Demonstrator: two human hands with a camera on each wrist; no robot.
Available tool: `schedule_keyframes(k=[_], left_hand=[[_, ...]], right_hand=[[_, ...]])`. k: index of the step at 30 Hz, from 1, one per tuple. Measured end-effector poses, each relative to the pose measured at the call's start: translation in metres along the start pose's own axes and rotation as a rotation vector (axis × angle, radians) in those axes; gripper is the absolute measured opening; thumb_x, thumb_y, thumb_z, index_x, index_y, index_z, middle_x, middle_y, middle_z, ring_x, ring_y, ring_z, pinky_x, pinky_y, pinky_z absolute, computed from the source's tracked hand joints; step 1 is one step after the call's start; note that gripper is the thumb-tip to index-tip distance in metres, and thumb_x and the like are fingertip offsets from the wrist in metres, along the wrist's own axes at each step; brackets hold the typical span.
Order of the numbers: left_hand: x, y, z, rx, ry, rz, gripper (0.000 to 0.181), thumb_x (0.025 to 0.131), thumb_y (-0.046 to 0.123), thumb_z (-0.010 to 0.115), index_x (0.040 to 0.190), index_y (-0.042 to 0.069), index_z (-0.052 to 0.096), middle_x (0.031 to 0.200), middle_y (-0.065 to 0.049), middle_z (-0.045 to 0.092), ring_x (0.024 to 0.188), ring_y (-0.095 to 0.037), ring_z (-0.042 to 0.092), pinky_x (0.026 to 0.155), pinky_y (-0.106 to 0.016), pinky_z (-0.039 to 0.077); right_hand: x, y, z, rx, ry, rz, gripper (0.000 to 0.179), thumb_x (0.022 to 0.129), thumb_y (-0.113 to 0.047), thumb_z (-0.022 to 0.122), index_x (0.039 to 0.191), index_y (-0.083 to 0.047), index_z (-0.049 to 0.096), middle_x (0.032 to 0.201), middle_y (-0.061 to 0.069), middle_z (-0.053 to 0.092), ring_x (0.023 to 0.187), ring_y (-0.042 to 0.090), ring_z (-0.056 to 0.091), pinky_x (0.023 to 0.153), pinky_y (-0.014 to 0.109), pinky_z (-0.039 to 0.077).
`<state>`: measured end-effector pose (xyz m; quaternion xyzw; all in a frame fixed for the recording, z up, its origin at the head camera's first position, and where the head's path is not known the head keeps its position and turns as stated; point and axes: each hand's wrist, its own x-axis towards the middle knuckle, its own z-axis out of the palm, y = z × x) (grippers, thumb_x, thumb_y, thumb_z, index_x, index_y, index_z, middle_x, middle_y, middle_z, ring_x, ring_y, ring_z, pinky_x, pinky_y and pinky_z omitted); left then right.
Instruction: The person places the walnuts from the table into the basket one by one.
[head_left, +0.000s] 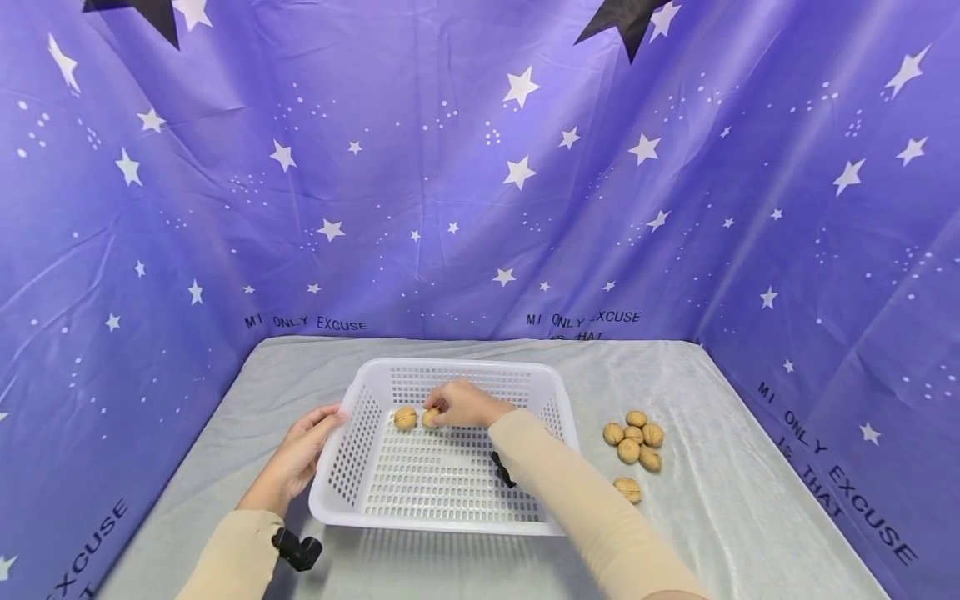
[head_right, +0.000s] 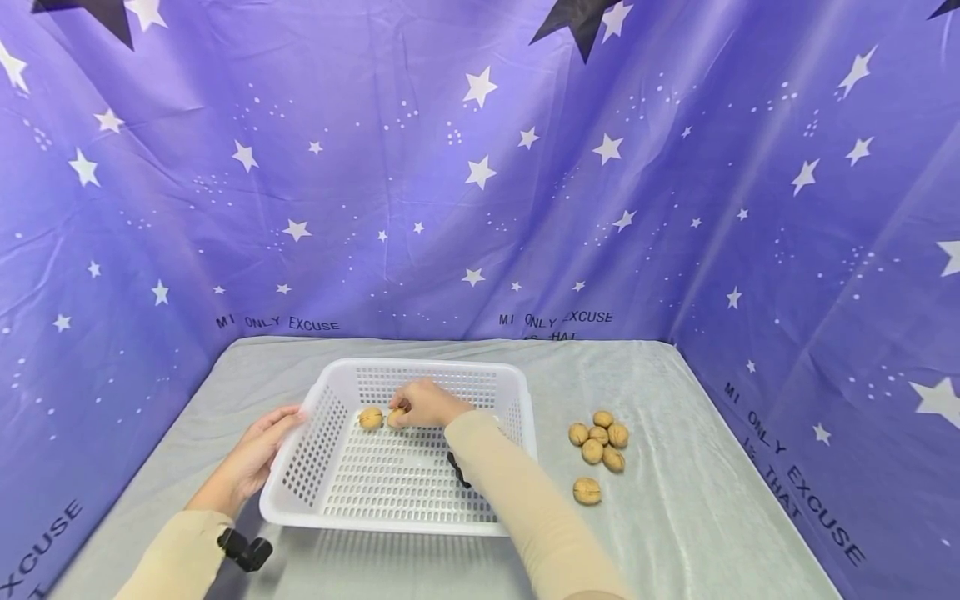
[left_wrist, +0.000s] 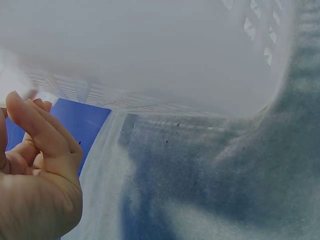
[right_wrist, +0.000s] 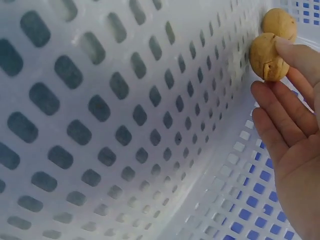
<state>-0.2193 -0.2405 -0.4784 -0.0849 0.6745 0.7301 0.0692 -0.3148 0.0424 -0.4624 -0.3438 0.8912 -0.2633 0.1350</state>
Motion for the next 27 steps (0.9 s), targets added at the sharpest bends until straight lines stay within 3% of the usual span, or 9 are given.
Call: schedule_keyframes(k=[12, 20, 27], left_hand=[[0.0, 0.0, -0.001, 0.008, -0.006, -0.002, 0.04, 0.1, 0.032, 0.063, 0.133, 0.01, 0.053, 0.104, -0.005, 0.069, 0.088, -0.02, 0.07, 0.07, -0.035, 0.06], [0.001, -0.001, -0.002, -0.013, -0.014, -0.001, 0.032, 0.1, 0.03, 0.063, 0.127, 0.014, 0.057, 0.103, -0.005, 0.069, 0.087, -0.02, 0.07, 0.07, -0.034, 0.06], [0.001, -0.001, -0.002, -0.018, -0.027, -0.004, 0.034, 0.1, 0.031, 0.063, 0.129, 0.013, 0.055, 0.102, -0.004, 0.07, 0.086, -0.019, 0.07, 0.069, -0.035, 0.061]], right_hand=[[-0.005, -0.01, -0.019, -0.007, -0.033, -0.001, 0.044, 0.089, -0.028, 0.078, 0.126, -0.007, 0.067, 0.124, 0.002, 0.068, 0.11, 0.017, 0.064, 0.095, 0.028, 0.051], [-0.019, -0.014, -0.048, -0.006, -0.046, -0.001, 0.039, 0.092, -0.019, 0.074, 0.128, -0.009, 0.066, 0.129, 0.003, 0.066, 0.116, 0.022, 0.062, 0.097, 0.032, 0.05], [-0.037, -0.01, -0.075, -0.016, -0.018, -0.029, 0.042, 0.092, -0.022, 0.074, 0.129, -0.007, 0.064, 0.128, 0.006, 0.066, 0.114, 0.021, 0.063, 0.096, 0.033, 0.051]])
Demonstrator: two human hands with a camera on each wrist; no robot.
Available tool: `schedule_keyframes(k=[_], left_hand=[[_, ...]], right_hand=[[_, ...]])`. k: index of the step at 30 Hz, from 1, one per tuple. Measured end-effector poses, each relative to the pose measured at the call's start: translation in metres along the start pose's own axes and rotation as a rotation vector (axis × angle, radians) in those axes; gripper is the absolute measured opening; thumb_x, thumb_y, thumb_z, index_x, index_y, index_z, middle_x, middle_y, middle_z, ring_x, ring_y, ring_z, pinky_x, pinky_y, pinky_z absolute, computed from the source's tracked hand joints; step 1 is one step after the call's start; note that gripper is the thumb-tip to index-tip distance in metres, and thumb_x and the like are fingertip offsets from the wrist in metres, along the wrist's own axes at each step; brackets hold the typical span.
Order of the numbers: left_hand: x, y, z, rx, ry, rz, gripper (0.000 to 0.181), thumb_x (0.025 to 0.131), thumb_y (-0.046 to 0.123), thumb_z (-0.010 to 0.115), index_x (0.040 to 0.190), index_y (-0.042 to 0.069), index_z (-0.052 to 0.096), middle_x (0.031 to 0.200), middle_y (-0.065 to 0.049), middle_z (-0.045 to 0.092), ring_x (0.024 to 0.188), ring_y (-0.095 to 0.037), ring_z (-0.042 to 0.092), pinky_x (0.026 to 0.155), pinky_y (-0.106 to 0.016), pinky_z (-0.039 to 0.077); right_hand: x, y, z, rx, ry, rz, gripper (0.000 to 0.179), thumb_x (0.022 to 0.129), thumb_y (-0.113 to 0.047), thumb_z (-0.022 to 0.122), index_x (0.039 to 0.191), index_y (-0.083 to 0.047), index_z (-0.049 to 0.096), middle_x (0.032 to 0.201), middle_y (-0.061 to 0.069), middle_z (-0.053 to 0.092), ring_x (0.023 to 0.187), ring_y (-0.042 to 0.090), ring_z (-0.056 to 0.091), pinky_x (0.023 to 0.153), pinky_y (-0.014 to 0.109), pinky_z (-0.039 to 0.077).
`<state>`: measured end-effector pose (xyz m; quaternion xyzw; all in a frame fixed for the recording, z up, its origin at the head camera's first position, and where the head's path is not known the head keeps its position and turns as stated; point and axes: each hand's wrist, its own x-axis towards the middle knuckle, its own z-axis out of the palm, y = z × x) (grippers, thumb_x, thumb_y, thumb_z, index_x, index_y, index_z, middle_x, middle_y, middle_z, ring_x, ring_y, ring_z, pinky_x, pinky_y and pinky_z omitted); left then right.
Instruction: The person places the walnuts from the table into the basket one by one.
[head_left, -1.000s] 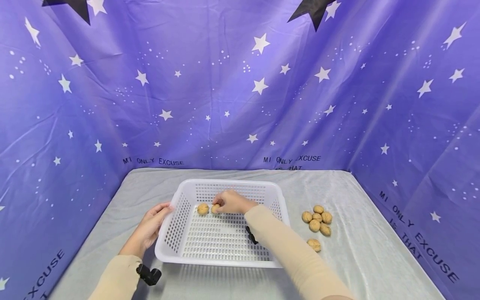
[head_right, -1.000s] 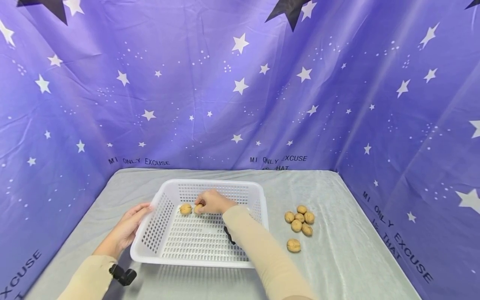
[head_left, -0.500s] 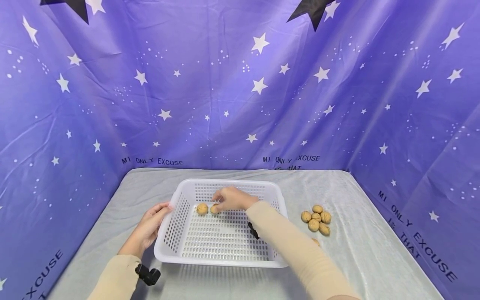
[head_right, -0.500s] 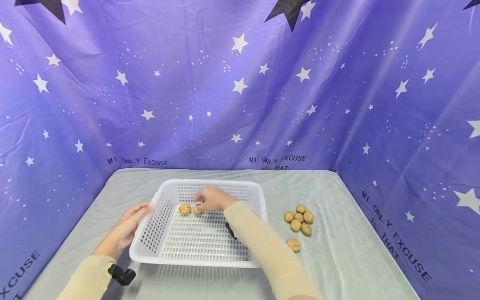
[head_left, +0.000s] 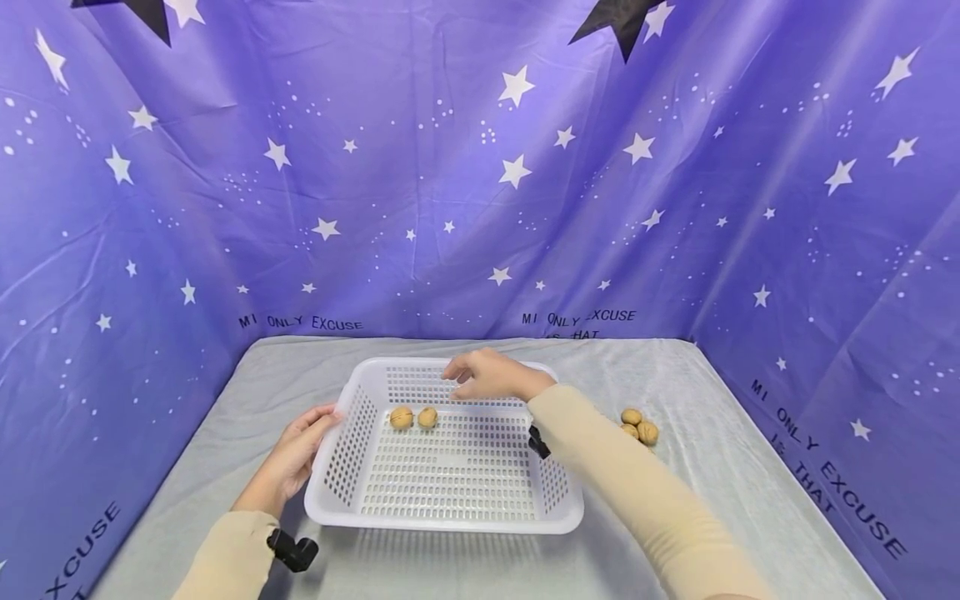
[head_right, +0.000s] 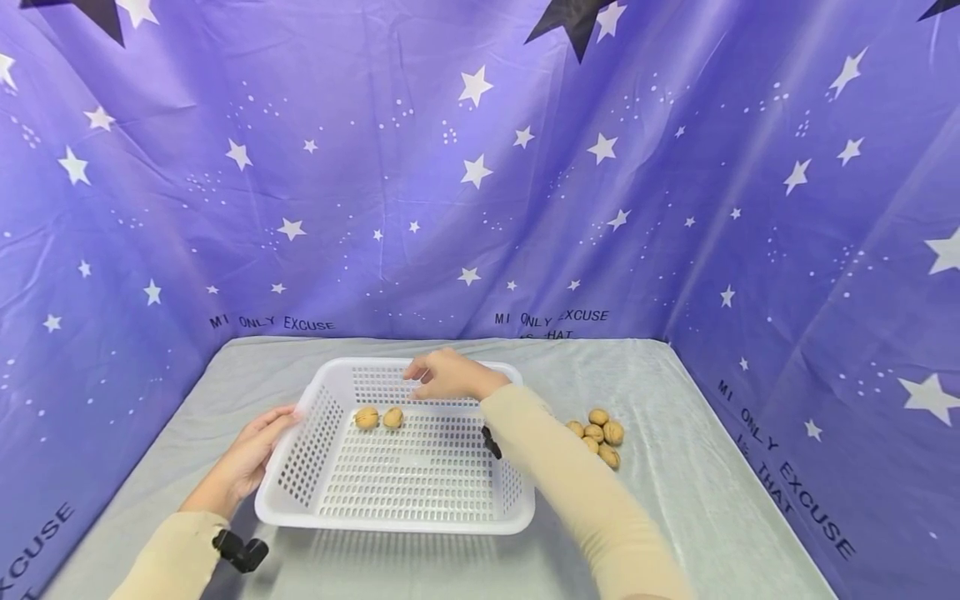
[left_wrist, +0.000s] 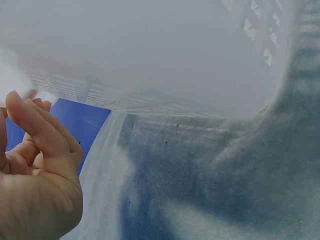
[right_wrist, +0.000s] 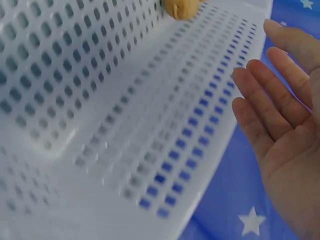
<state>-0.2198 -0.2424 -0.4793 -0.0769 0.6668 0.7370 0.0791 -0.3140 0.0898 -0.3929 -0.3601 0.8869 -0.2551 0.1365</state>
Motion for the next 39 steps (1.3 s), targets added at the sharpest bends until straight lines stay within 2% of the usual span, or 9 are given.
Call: schedule_keyframes(k=[5, 11, 16, 20, 27, 31, 35, 39], left_hand=[[-0.001, 0.0, 0.0, 0.004, 0.005, 0.004, 0.034, 0.101, 0.03, 0.063, 0.129, 0.012, 0.055, 0.103, -0.005, 0.069, 0.088, -0.021, 0.071, 0.07, -0.035, 0.061], [-0.002, 0.0, -0.001, 0.005, 0.006, 0.004, 0.028, 0.101, 0.029, 0.062, 0.125, 0.015, 0.057, 0.103, -0.005, 0.07, 0.088, -0.021, 0.071, 0.069, -0.035, 0.061], [-0.001, 0.0, -0.001, -0.002, 0.009, 0.0, 0.024, 0.101, 0.029, 0.063, 0.122, 0.018, 0.059, 0.102, -0.004, 0.07, 0.088, -0.02, 0.07, 0.069, -0.034, 0.061], [-0.001, 0.001, -0.001, -0.004, 0.01, -0.004, 0.026, 0.1, 0.03, 0.064, 0.122, 0.019, 0.059, 0.103, -0.004, 0.07, 0.088, -0.02, 0.07, 0.069, -0.034, 0.06], [-0.002, 0.001, -0.001, -0.015, 0.0, -0.01, 0.029, 0.101, 0.029, 0.063, 0.125, 0.015, 0.058, 0.102, -0.004, 0.07, 0.086, -0.019, 0.07, 0.068, -0.033, 0.06], [-0.002, 0.002, 0.0, -0.015, -0.002, -0.011, 0.032, 0.101, 0.029, 0.063, 0.128, 0.013, 0.056, 0.102, -0.004, 0.07, 0.086, -0.019, 0.07, 0.069, -0.034, 0.06], [-0.002, 0.003, 0.002, -0.014, -0.002, -0.014, 0.03, 0.101, 0.028, 0.063, 0.127, 0.014, 0.057, 0.102, -0.005, 0.07, 0.087, -0.02, 0.07, 0.069, -0.034, 0.06], [-0.002, 0.002, 0.002, -0.015, -0.002, -0.015, 0.025, 0.101, 0.028, 0.063, 0.123, 0.016, 0.059, 0.103, -0.006, 0.07, 0.087, -0.021, 0.071, 0.069, -0.033, 0.06]], right_hand=[[-0.019, 0.008, -0.016, 0.018, 0.023, 0.012, 0.038, 0.093, -0.021, 0.072, 0.129, -0.01, 0.065, 0.129, 0.007, 0.065, 0.116, 0.022, 0.061, 0.1, 0.041, 0.049], [-0.046, 0.025, -0.037, -0.015, 0.1, 0.022, 0.038, 0.093, -0.022, 0.07, 0.129, -0.008, 0.065, 0.127, 0.007, 0.066, 0.114, 0.026, 0.063, 0.099, 0.044, 0.05], [-0.071, 0.043, -0.053, -0.033, 0.171, 0.025, 0.038, 0.093, -0.022, 0.072, 0.126, -0.005, 0.066, 0.124, 0.01, 0.068, 0.111, 0.028, 0.065, 0.098, 0.046, 0.051], [-0.092, 0.064, -0.061, -0.033, 0.22, 0.058, 0.037, 0.093, -0.022, 0.073, 0.124, -0.004, 0.067, 0.123, 0.008, 0.068, 0.109, 0.027, 0.065, 0.098, 0.046, 0.051], [-0.129, 0.098, -0.062, -0.014, 0.253, 0.145, 0.034, 0.094, -0.023, 0.073, 0.122, -0.005, 0.068, 0.118, 0.009, 0.069, 0.107, 0.028, 0.065, 0.094, 0.047, 0.053], [-0.146, 0.113, -0.058, -0.016, 0.254, 0.153, 0.03, 0.094, -0.021, 0.073, 0.119, -0.004, 0.069, 0.109, 0.007, 0.072, 0.099, 0.025, 0.067, 0.088, 0.043, 0.055], [-0.161, 0.125, -0.049, -0.002, 0.246, 0.177, 0.029, 0.094, -0.02, 0.072, 0.118, -0.003, 0.07, 0.105, 0.009, 0.073, 0.094, 0.02, 0.067, 0.083, 0.039, 0.056], [-0.173, 0.137, -0.034, 0.042, 0.227, 0.22, 0.03, 0.095, -0.017, 0.07, 0.12, 0.001, 0.068, 0.11, 0.015, 0.071, 0.098, 0.022, 0.067, 0.086, 0.04, 0.056]])
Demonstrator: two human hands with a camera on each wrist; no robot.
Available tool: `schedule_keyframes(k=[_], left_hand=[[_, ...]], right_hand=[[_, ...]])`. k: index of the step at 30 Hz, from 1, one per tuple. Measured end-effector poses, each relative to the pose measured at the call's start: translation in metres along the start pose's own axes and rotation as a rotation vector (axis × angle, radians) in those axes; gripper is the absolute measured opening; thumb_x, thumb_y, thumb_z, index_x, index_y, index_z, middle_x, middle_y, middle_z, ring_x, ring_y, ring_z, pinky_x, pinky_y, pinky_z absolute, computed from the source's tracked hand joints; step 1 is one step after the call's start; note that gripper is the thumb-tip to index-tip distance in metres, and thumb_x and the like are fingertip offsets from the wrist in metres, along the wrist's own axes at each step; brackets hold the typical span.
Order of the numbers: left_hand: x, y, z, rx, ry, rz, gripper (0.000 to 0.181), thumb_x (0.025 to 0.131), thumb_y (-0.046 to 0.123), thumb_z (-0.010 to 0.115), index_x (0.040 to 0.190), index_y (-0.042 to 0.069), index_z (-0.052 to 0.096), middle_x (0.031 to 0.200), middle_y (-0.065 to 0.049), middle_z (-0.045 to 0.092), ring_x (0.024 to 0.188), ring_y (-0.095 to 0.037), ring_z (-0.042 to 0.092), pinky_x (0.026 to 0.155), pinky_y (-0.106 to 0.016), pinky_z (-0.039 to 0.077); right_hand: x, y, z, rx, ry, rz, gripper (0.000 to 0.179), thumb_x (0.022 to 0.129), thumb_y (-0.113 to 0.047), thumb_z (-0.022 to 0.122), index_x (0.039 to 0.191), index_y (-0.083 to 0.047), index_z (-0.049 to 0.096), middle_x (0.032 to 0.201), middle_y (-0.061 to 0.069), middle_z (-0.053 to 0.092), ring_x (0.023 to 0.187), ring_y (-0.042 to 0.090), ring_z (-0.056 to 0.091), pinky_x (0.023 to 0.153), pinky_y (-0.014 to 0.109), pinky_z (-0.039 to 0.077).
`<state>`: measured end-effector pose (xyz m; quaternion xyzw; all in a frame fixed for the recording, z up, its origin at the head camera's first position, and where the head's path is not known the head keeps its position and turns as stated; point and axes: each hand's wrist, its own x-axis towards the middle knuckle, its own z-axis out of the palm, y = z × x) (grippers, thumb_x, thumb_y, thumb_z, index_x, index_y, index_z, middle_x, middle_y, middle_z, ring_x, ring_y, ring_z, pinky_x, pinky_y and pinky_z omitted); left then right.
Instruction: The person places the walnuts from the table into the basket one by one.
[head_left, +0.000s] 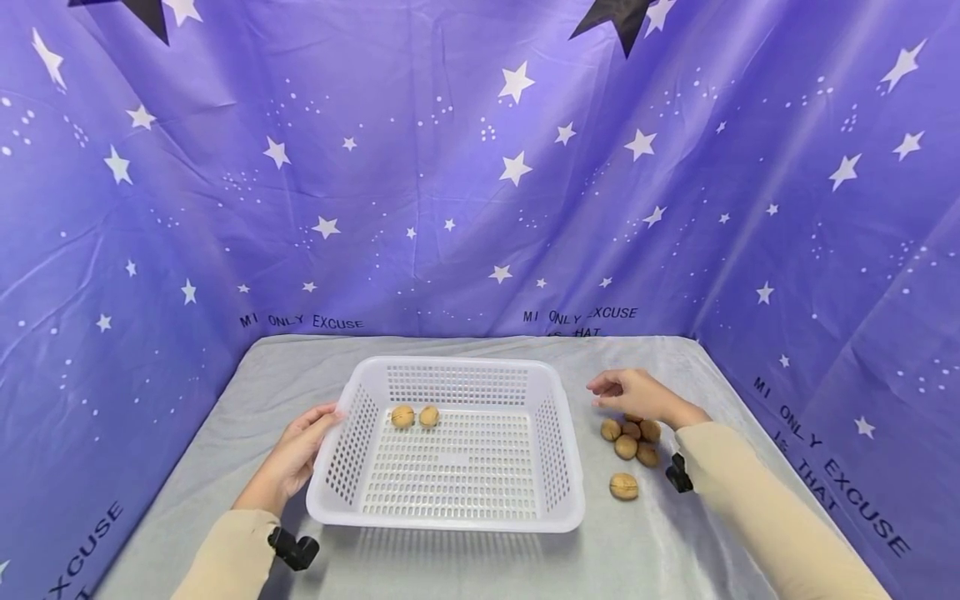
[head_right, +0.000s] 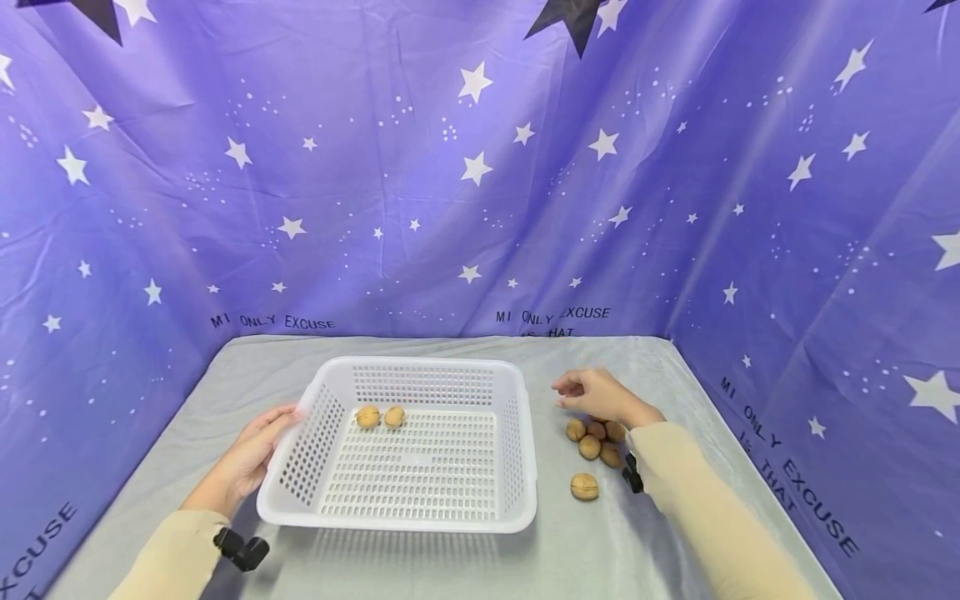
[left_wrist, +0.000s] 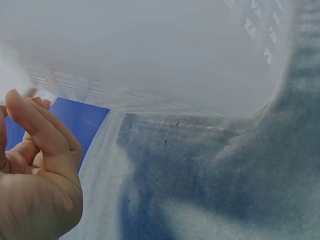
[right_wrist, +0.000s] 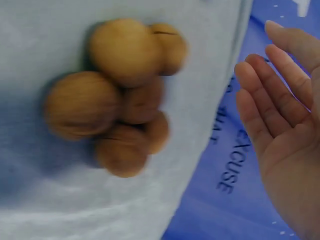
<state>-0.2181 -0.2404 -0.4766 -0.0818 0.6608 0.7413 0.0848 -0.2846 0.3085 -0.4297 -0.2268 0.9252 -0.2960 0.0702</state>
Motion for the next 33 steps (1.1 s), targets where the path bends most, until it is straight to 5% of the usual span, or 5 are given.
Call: schedule_keyframes(k=[7, 15, 24, 33], left_hand=[[0.002, -0.003, 0.0, -0.008, 0.009, -0.002, 0.027, 0.101, 0.028, 0.063, 0.124, 0.017, 0.058, 0.105, -0.006, 0.07, 0.088, -0.021, 0.071, 0.069, -0.034, 0.06], [0.003, -0.004, 0.0, -0.006, 0.015, -0.002, 0.029, 0.101, 0.027, 0.062, 0.126, 0.015, 0.057, 0.103, -0.004, 0.07, 0.088, -0.021, 0.07, 0.069, -0.035, 0.061], [0.003, -0.002, 0.001, -0.014, 0.025, -0.01, 0.032, 0.1, 0.028, 0.063, 0.128, 0.013, 0.055, 0.102, -0.003, 0.07, 0.088, -0.02, 0.07, 0.07, -0.035, 0.06], [0.003, -0.002, 0.0, -0.014, 0.023, -0.008, 0.032, 0.1, 0.029, 0.063, 0.128, 0.013, 0.056, 0.102, -0.003, 0.069, 0.087, -0.02, 0.07, 0.07, -0.034, 0.06]], right_hand=[[-0.017, 0.02, 0.017, 0.055, -0.036, 0.05, 0.036, 0.092, -0.018, 0.073, 0.119, 0.005, 0.066, 0.114, 0.017, 0.07, 0.102, 0.029, 0.067, 0.091, 0.045, 0.054], [-0.027, 0.033, 0.024, -0.012, -0.056, 0.028, 0.036, 0.086, -0.022, 0.08, 0.114, 0.0, 0.071, 0.102, 0.003, 0.074, 0.094, 0.018, 0.069, 0.086, 0.037, 0.054], [-0.027, 0.037, 0.024, -0.029, -0.061, 0.014, 0.036, 0.086, -0.019, 0.079, 0.114, 0.001, 0.072, 0.103, 0.005, 0.074, 0.096, 0.021, 0.069, 0.088, 0.037, 0.054], [-0.024, 0.025, 0.013, 0.075, -0.062, 0.083, 0.038, 0.09, -0.02, 0.074, 0.121, 0.001, 0.068, 0.111, 0.009, 0.072, 0.102, 0.024, 0.067, 0.09, 0.039, 0.052]])
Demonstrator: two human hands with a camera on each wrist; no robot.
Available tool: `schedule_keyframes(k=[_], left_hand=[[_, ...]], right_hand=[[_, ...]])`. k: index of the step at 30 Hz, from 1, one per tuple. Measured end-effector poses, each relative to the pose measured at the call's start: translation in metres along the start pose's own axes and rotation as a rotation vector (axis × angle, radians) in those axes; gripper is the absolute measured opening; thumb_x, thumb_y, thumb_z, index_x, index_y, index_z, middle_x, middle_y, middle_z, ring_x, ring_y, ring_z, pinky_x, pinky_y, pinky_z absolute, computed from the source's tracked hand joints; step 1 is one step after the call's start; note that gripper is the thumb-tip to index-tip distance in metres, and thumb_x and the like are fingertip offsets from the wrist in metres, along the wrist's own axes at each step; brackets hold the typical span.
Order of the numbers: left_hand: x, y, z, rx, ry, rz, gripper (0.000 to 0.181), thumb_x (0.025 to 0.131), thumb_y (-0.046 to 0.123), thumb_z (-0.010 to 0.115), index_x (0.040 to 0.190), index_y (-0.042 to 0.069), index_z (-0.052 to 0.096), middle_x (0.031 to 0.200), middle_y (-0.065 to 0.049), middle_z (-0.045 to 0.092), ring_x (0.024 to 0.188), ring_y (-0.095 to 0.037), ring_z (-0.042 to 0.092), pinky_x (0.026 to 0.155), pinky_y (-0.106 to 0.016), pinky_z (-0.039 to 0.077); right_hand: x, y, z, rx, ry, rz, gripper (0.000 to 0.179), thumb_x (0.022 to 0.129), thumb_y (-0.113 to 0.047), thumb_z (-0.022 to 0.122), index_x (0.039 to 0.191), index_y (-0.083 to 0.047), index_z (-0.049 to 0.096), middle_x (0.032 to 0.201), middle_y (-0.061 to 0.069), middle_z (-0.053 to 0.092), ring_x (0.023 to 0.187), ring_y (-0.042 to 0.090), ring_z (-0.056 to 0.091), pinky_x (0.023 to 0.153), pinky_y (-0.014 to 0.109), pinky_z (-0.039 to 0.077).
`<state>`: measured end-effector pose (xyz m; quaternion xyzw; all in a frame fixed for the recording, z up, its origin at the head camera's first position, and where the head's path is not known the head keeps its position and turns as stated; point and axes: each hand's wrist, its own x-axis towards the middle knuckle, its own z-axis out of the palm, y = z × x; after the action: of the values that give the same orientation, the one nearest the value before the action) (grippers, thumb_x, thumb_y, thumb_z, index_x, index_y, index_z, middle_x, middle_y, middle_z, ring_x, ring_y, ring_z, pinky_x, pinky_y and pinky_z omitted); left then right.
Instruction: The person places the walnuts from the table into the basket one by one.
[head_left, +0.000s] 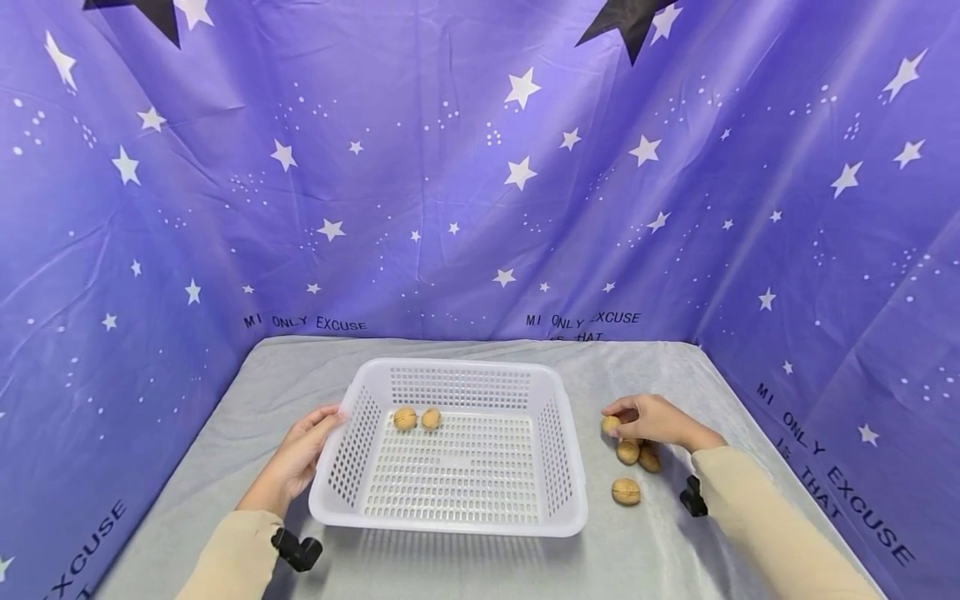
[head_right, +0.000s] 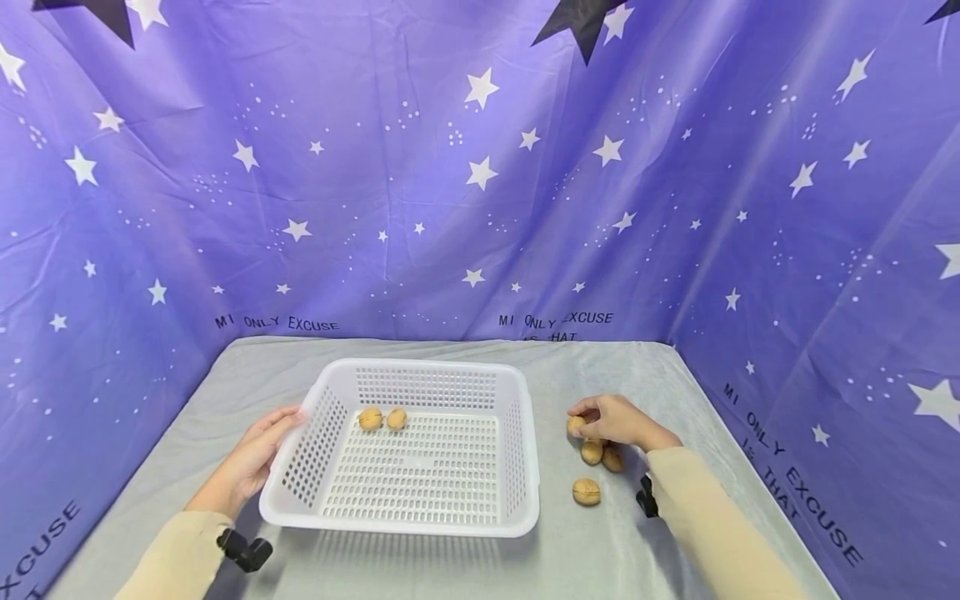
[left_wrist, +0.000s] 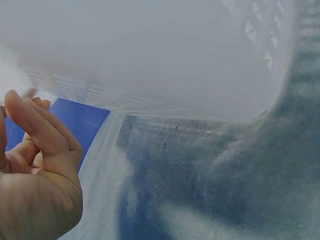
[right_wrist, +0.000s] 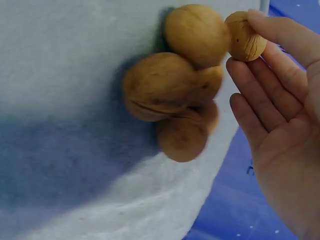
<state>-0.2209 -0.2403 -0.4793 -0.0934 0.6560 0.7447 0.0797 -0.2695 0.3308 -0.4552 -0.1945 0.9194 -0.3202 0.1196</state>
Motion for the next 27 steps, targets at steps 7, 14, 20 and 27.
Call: schedule_keyframes(k=[7, 14, 20, 27], left_hand=[[0.0, 0.0, 0.0, -0.011, -0.004, 0.005, 0.028, 0.1, 0.027, 0.064, 0.124, 0.015, 0.058, 0.102, -0.005, 0.07, 0.087, -0.022, 0.071, 0.07, -0.036, 0.061], [0.0, 0.0, 0.0, -0.003, -0.001, 0.004, 0.033, 0.1, 0.028, 0.064, 0.128, 0.012, 0.056, 0.102, -0.004, 0.07, 0.088, -0.022, 0.071, 0.07, -0.035, 0.061], [0.0, 0.0, 0.0, 0.008, 0.007, 0.007, 0.036, 0.1, 0.029, 0.063, 0.131, 0.011, 0.054, 0.103, -0.004, 0.07, 0.089, -0.021, 0.071, 0.071, -0.035, 0.061], [0.0, -0.002, -0.001, 0.001, -0.008, 0.009, 0.029, 0.101, 0.028, 0.063, 0.126, 0.015, 0.057, 0.102, -0.003, 0.07, 0.088, -0.021, 0.071, 0.07, -0.034, 0.061]], right_hand=[[0.003, -0.024, -0.017, -0.033, 0.051, -0.028, 0.039, 0.091, -0.02, 0.073, 0.125, -0.002, 0.067, 0.117, 0.007, 0.071, 0.114, 0.031, 0.062, 0.101, 0.054, 0.045], [0.009, -0.052, -0.032, -0.069, 0.09, -0.094, 0.042, 0.092, -0.028, 0.075, 0.126, -0.006, 0.068, 0.117, 0.004, 0.071, 0.11, 0.027, 0.064, 0.096, 0.053, 0.05], [0.019, -0.076, -0.037, -0.091, 0.104, -0.155, 0.042, 0.09, -0.029, 0.077, 0.126, -0.009, 0.069, 0.118, 0.005, 0.07, 0.107, 0.024, 0.065, 0.092, 0.05, 0.052], [0.041, -0.108, -0.028, -0.119, 0.067, -0.223, 0.044, 0.089, -0.034, 0.078, 0.125, -0.01, 0.069, 0.124, 0.003, 0.068, 0.111, 0.024, 0.064, 0.094, 0.048, 0.052]])
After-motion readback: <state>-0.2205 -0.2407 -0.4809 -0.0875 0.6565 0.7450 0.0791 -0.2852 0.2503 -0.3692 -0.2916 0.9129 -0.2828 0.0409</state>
